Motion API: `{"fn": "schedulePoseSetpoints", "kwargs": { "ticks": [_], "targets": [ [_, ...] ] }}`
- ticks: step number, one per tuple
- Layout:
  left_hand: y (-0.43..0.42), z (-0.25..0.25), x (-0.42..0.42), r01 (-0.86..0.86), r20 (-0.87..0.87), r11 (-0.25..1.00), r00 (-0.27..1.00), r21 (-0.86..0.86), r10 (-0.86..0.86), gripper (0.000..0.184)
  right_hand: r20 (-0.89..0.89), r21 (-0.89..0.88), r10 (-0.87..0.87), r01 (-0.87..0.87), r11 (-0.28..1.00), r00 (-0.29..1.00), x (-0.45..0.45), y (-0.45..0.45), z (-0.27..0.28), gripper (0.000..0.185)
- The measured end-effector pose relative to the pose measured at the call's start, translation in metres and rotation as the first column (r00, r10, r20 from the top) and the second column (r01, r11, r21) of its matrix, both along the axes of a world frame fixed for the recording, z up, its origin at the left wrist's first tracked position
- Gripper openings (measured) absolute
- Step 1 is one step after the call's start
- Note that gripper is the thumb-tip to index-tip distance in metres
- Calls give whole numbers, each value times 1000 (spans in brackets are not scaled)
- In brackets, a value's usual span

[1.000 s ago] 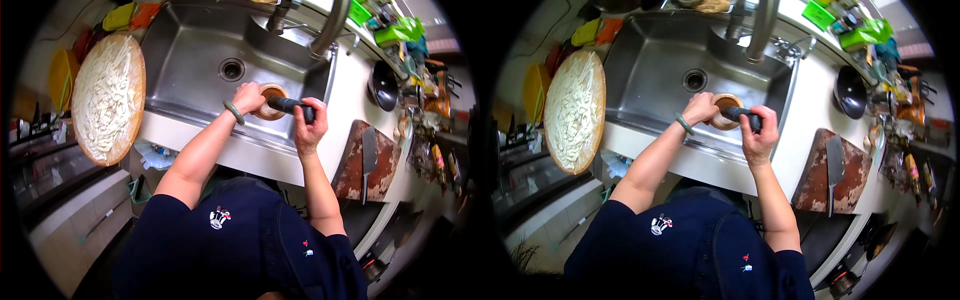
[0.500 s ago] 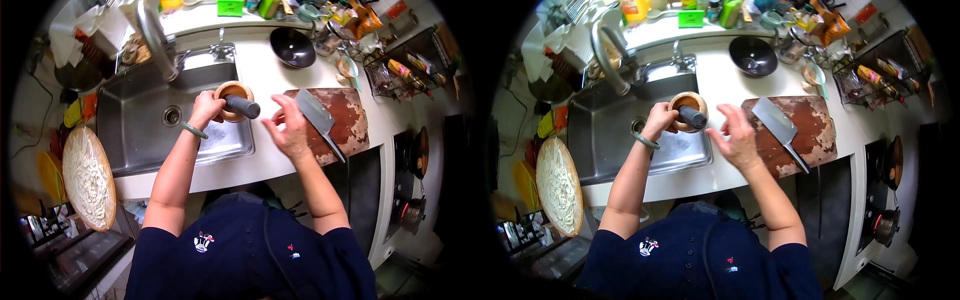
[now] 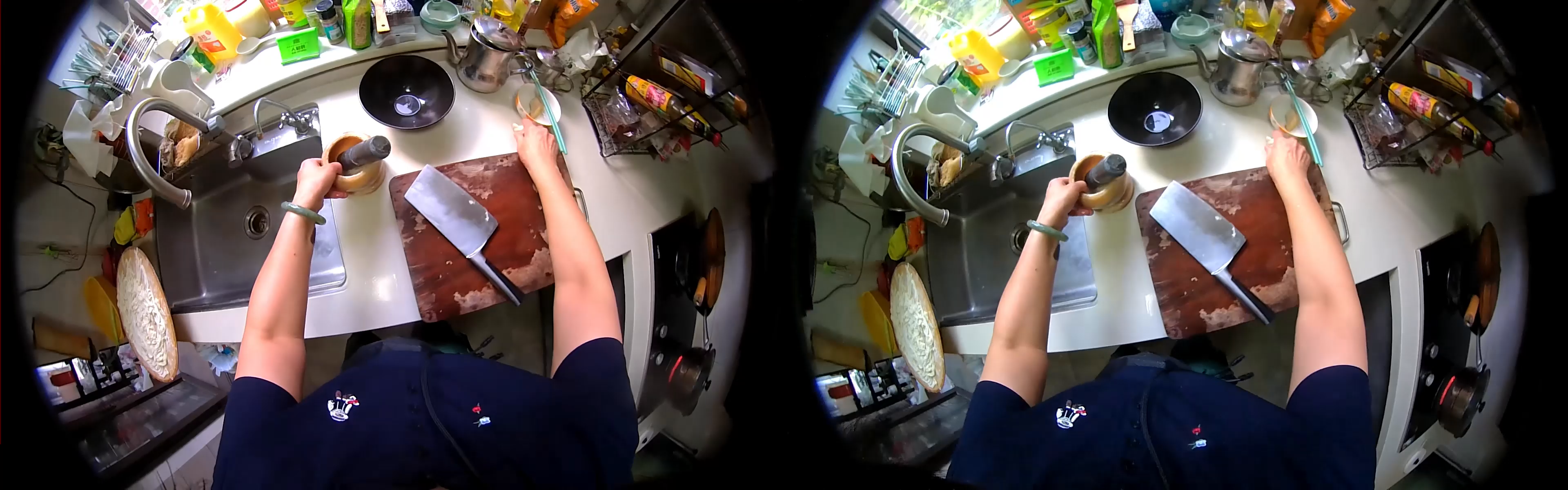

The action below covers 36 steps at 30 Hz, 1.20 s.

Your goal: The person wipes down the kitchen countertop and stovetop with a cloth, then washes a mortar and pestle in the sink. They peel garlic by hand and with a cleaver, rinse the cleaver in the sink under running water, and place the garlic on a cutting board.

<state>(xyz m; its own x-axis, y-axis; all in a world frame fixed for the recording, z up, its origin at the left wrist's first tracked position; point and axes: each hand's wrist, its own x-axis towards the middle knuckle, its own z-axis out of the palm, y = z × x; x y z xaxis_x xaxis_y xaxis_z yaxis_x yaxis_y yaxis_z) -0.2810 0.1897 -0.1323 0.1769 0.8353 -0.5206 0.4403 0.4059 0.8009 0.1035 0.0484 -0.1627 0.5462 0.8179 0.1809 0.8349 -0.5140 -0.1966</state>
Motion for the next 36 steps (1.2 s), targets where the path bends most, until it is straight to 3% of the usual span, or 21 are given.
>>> {"fn": "schedulePoseSetpoints", "kwargs": {
  "ticks": [1,7,9,13,16,21,25,27,29,31,32,33,35,36],
  "targets": [
    [0,-1,2,-11,-8,1000,1000,0,11,21,-1,-146,-83,82,986,997,2,6,-1,29],
    [0,-6,11,-54,-3,998,999,-17,54,23,-50,-128,-160,152,980,986,16,14,-21,21],
    [-1,-6,15,-95,48,995,994,-9,96,23,-59,48,-138,140,989,989,18,9,-32,20],
    [1,-8,16,-115,111,992,987,-44,119,25,-148,180,-65,91,979,987,17,0,-40,17],
    [-2,-10,12,-111,199,992,972,-62,122,33,-75,513,171,-109,851,982,4,-11,-36,20],
    [-6,-9,8,-99,222,992,968,-77,114,48,69,646,314,-283,709,947,-64,-57,12,29],
    [0,-23,-2,-28,294,994,954,-107,58,50,16,651,357,-281,705,934,-115,-95,30,27],
    [-5,-22,-12,-23,322,992,945,-123,62,53,-383,690,372,-5,723,845,-148,-110,39,27],
    [-29,-26,-15,-260,260,926,947,273,189,49,-401,708,381,18,706,833,-177,-119,44,27],
    [-67,-27,-15,-187,319,861,947,473,31,35,-263,758,386,-58,650,884,-210,-122,54,28],
    [-99,-12,-11,-123,559,926,822,358,-107,31,-208,764,389,-99,638,897,-225,-123,53,29],
    [-122,-2,-11,83,566,960,792,269,-227,29,-178,760,389,-125,638,904,-240,-123,56,30],
    [-161,6,-5,319,721,947,650,30,-241,32,-82,767,373,-180,615,924,-268,-118,54,29],
    [-172,13,-9,344,808,933,576,-105,-122,33,-128,762,356,-138,633,926,-285,-115,56,28]
  ]
}}
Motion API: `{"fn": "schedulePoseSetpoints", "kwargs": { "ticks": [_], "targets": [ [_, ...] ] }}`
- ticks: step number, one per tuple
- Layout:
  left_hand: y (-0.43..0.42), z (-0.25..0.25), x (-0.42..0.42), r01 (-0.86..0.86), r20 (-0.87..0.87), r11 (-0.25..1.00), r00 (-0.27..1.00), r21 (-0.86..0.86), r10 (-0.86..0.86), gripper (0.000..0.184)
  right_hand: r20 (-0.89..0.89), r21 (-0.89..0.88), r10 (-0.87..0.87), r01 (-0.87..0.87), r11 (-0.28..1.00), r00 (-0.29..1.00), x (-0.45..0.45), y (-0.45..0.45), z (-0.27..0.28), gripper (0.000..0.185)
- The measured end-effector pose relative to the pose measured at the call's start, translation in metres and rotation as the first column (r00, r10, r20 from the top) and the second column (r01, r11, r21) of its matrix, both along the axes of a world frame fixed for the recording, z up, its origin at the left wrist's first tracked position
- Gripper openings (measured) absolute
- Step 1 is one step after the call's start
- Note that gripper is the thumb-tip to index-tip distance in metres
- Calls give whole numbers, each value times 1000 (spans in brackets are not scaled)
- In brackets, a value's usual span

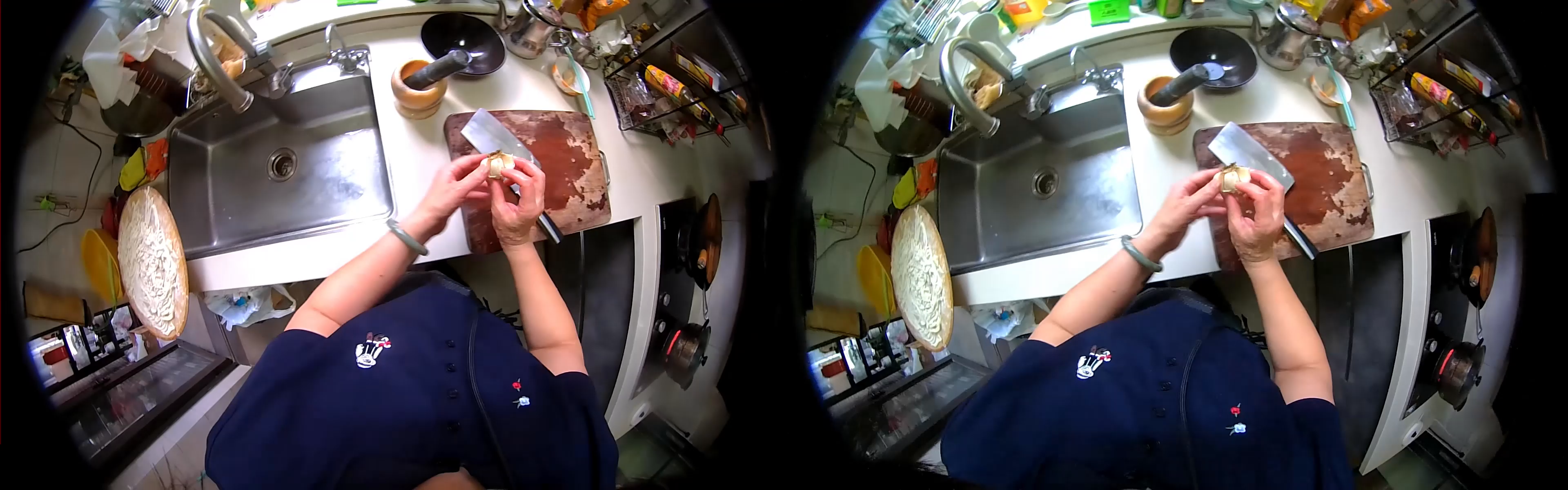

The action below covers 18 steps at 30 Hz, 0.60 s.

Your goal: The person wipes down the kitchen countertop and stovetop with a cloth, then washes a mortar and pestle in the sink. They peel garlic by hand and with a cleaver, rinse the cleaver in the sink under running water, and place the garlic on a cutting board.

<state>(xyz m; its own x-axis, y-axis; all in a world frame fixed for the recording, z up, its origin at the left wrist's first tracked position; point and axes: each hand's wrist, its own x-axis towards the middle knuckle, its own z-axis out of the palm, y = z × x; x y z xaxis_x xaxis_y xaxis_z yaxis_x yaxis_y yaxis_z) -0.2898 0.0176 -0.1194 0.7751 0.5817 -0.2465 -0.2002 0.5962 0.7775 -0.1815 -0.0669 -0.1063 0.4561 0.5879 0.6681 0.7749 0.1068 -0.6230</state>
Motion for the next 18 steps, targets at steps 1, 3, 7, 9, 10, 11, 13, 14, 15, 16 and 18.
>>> {"fn": "schedulePoseSetpoints", "kwargs": {
  "ticks": [1,3,7,9,10,11,13,14,15,16,18],
  "targets": [
    [-7,5,-2,31,94,985,995,-172,-15,35,-2,-4,5,-5,1000,1000,-11,4,-2,28],
    [-9,-1,-9,-51,178,982,981,-180,83,36,27,-57,-47,48,997,999,-25,10,-10,28],
    [8,-22,-31,-217,138,968,962,-127,234,34,153,-274,157,-110,955,976,-26,4,-8,42],
    [17,-31,-47,-255,87,967,963,-19,256,34,279,-392,25,90,916,960,3,-8,-15,48],
    [21,-30,-56,-257,66,966,964,5,257,35,386,-439,-52,233,867,921,23,-17,-27,51],
    [23,-31,-64,-281,28,959,959,35,280,36,421,-526,-72,308,793,904,44,-26,-44,55],
    [25,-39,-80,-309,30,951,951,6,309,35,419,-647,-25,318,693,908,65,-37,-61,55],
    [26,-40,-88,-345,16,939,939,10,345,35,413,-649,19,280,707,911,72,-37,-66,54],
    [26,-41,-95,-364,20,931,931,8,364,33,405,-652,68,236,721,912,77,-35,-70,53],
    [24,-42,-102,-388,24,922,921,3,388,31,390,-676,93,216,705,916,82,-34,-73,53],
    [18,-50,-120,-523,-39,852,851,26,523,29,416,-707,175,197,679,892,83,-32,-69,55]
  ]
}}
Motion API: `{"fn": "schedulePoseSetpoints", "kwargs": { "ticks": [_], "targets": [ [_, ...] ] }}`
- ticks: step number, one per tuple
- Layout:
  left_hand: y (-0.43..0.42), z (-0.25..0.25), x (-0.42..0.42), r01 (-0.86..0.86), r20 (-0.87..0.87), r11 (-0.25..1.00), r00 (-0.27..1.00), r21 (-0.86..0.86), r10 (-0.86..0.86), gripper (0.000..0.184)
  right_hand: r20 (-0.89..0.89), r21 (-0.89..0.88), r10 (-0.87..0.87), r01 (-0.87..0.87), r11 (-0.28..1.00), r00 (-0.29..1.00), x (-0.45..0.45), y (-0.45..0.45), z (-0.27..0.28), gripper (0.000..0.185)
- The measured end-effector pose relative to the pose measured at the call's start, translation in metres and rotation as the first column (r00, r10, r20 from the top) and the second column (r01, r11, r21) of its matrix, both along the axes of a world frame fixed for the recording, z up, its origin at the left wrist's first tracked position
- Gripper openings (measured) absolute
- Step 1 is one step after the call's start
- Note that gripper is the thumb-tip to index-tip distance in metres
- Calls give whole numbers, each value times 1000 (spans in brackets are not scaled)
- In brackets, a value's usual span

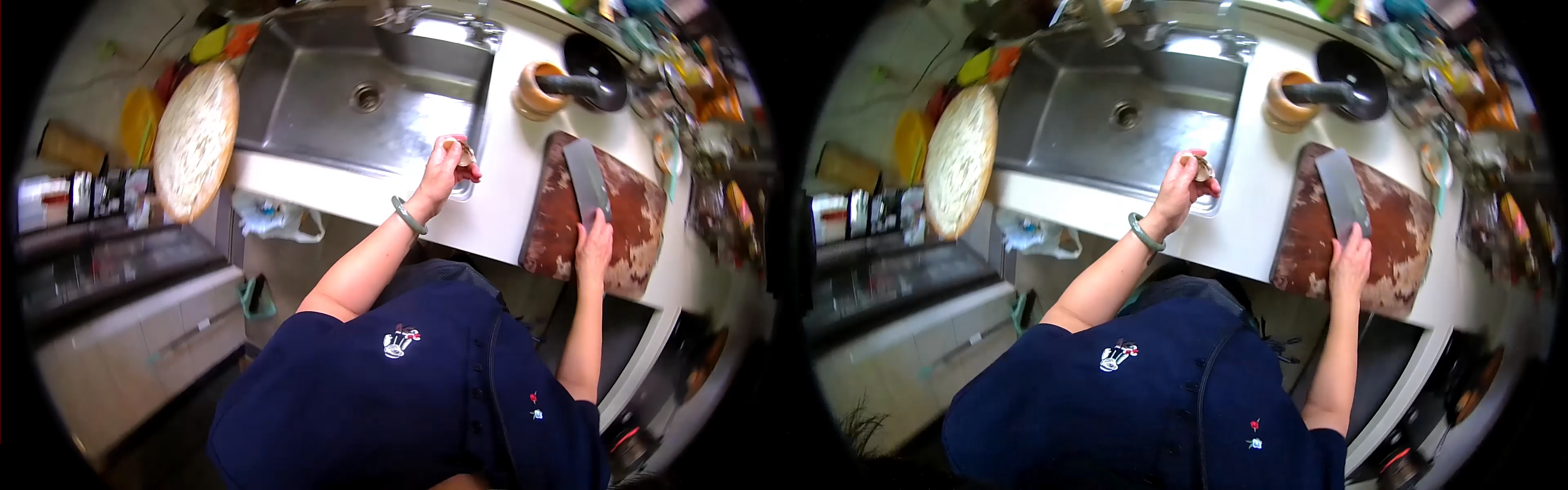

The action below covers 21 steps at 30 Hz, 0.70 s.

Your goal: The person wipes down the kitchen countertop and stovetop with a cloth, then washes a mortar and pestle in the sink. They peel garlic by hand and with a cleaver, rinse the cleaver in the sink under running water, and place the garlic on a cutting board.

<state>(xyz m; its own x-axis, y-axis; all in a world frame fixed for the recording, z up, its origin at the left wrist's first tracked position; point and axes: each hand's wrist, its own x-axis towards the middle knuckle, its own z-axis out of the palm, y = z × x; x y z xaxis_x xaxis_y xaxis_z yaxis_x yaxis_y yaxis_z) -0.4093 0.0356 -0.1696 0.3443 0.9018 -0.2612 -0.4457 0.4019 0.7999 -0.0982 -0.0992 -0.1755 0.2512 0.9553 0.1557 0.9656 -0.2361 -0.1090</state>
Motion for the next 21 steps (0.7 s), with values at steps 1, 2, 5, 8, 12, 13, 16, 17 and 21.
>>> {"fn": "schedulePoseSetpoints", "kwargs": {
  "ticks": [1,2,5,8,12,13,16,17,21],
  "targets": [
    [-3,-3,-9,-97,-53,995,994,-3,97,27,27,-8,6,-5,1000,1000,-2,1,1,55],
    [-7,-3,-17,-205,-61,979,977,-12,204,24,16,-3,14,-14,1000,1000,-2,1,4,55],
    [-23,-1,-50,-441,-150,897,889,-18,434,22,-71,245,104,-84,966,992,0,3,15,45],
    [-44,4,-84,-534,-103,844,844,-53,527,26,-242,227,276,-222,948,930,-26,17,49,32],
    [-75,13,-119,-589,-32,800,807,-115,590,36,-468,380,654,-533,756,594,-125,50,76,35],
    [-82,13,-128,-589,-9,798,805,-130,593,38,-609,308,605,-550,776,513,-154,53,75,37],
    [-100,-8,-158,-703,-62,705,711,-92,701,40,-433,342,804,-751,565,407,-241,59,72,36],
    [-104,-13,-164,-768,-92,638,640,-55,763,39,-393,332,846,-802,496,361,-267,59,71,39],
    [-131,-37,-224,-802,-321,595,550,54,770,39,-374,272,885,-879,391,278,-363,46,61,37]
  ]
}}
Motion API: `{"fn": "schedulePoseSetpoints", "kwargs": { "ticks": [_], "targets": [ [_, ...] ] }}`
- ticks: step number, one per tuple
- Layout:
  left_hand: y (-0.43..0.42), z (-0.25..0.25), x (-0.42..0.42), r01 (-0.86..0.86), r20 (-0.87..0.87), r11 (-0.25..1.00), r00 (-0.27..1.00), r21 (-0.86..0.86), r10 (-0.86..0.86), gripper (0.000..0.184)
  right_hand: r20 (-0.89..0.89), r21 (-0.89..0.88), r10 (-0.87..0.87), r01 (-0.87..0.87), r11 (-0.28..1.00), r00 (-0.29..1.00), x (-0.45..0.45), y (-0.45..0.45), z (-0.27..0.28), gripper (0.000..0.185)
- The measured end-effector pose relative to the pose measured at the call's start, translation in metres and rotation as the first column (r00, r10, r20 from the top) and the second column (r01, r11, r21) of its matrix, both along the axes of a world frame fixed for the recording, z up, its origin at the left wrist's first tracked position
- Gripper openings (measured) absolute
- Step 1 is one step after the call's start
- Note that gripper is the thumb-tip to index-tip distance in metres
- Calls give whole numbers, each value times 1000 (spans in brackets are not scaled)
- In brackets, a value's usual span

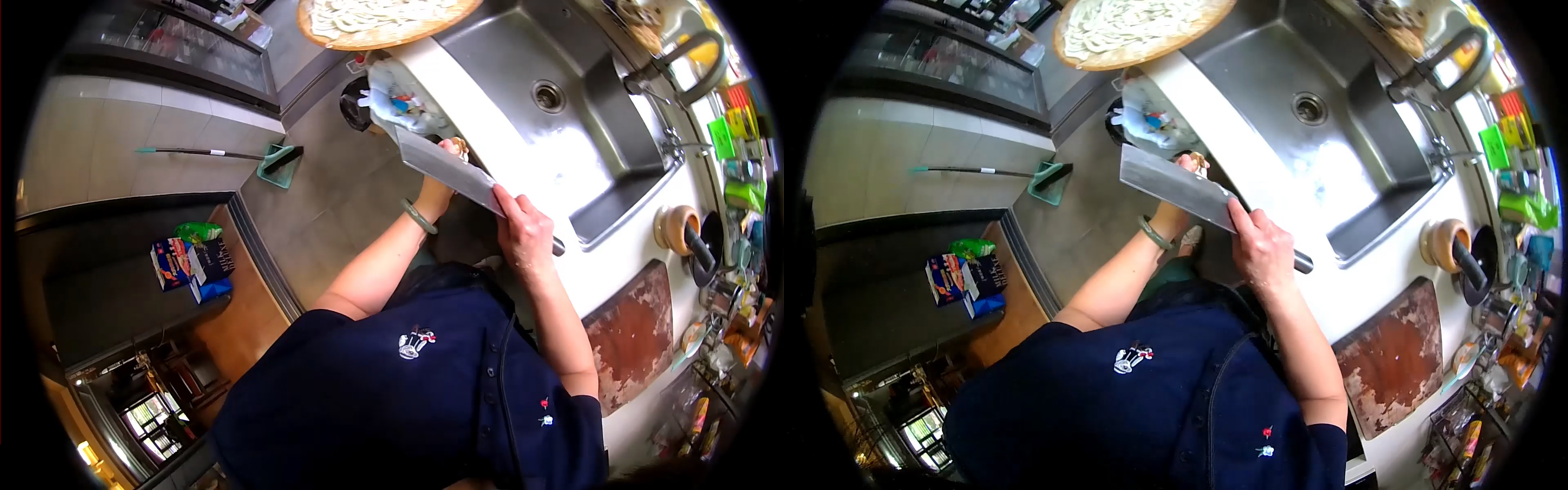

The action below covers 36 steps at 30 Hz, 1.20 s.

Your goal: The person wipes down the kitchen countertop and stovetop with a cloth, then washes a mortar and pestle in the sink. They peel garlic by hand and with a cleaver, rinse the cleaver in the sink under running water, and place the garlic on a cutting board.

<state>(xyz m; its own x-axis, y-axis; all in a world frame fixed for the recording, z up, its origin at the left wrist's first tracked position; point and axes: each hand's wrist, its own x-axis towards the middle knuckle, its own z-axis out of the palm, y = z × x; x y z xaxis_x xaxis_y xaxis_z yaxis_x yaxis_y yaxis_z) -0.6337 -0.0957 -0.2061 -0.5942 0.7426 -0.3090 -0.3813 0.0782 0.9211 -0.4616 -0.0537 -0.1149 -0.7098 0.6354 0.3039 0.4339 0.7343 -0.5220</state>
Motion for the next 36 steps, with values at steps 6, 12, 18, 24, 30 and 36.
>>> {"fn": "schedulePoseSetpoints", "kwargs": {
  "ticks": [6,12,18,24,30,36],
  "targets": [
    [-26,-30,-84,-22,-537,989,841,-147,-61,46,106,-31,34,-30,999,994,-91,-22,-29,39],
    [-30,-38,-128,-7,-372,994,928,-108,-34,45,170,-120,27,-7,993,985,-142,-32,-36,37],
    [-30,-47,-153,72,-290,993,952,-96,-97,42,123,-173,-31,52,984,992,-163,-37,-46,35],
    [-32,-51,-165,167,-13,982,986,-90,-169,34,126,-158,-63,83,984,990,-168,-39,-62,34],
    [-33,-35,-180,127,116,989,986,-82,-117,30,111,-152,-84,101,983,990,-167,-35,-73,33],
    [-20,-52,-177,10,19,1000,1000,-29,-10,27,179,-159,-116,145,977,977,-179,-35,-67,27]
  ]
}}
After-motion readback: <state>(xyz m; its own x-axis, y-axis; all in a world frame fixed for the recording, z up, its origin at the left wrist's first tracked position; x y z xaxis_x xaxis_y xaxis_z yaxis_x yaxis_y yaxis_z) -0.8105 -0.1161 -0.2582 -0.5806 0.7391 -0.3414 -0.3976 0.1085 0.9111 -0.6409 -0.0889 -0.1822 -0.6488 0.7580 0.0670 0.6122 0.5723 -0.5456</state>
